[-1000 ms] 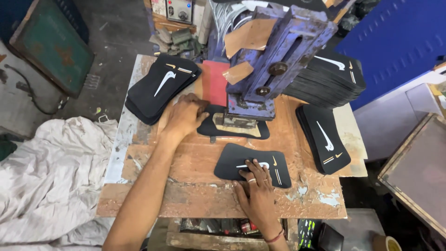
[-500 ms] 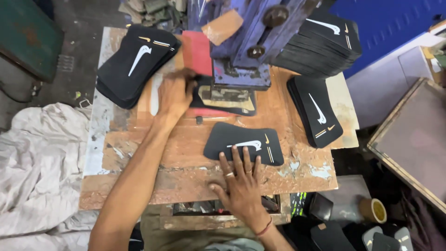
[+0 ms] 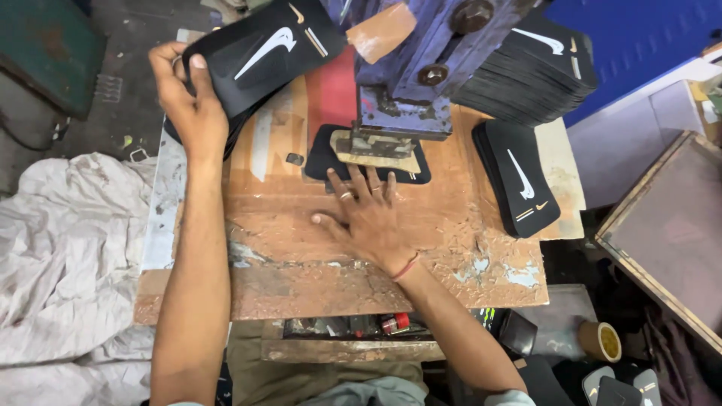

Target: Applying logos to fabric straps using a manual stamping machine.

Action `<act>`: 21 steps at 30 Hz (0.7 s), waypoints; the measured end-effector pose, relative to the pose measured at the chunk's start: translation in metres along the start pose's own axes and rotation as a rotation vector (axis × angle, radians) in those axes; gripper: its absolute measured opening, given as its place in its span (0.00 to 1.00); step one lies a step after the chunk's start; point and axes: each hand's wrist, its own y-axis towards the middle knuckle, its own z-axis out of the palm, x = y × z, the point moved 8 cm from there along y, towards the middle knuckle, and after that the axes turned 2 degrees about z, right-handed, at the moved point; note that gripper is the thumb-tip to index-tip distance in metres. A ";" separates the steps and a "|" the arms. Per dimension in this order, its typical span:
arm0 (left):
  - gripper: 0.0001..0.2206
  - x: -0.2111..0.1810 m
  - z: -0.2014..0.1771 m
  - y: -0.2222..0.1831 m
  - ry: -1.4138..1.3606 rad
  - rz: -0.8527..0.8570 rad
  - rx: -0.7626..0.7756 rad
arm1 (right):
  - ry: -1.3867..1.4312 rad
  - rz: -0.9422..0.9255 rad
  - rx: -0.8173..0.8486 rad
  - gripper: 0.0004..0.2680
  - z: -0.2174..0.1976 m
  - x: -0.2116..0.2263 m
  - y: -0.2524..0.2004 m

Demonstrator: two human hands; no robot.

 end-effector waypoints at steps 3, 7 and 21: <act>0.03 0.014 -0.001 0.002 -0.144 -0.015 -0.003 | 0.022 0.049 0.034 0.29 0.001 0.009 0.002; 0.05 0.022 -0.003 0.001 -0.226 -0.090 -0.029 | 0.046 0.039 0.002 0.28 -0.007 0.008 -0.012; 0.06 0.039 -0.008 0.003 -0.328 -0.173 -0.090 | 0.229 0.123 -0.091 0.22 -0.040 0.026 -0.104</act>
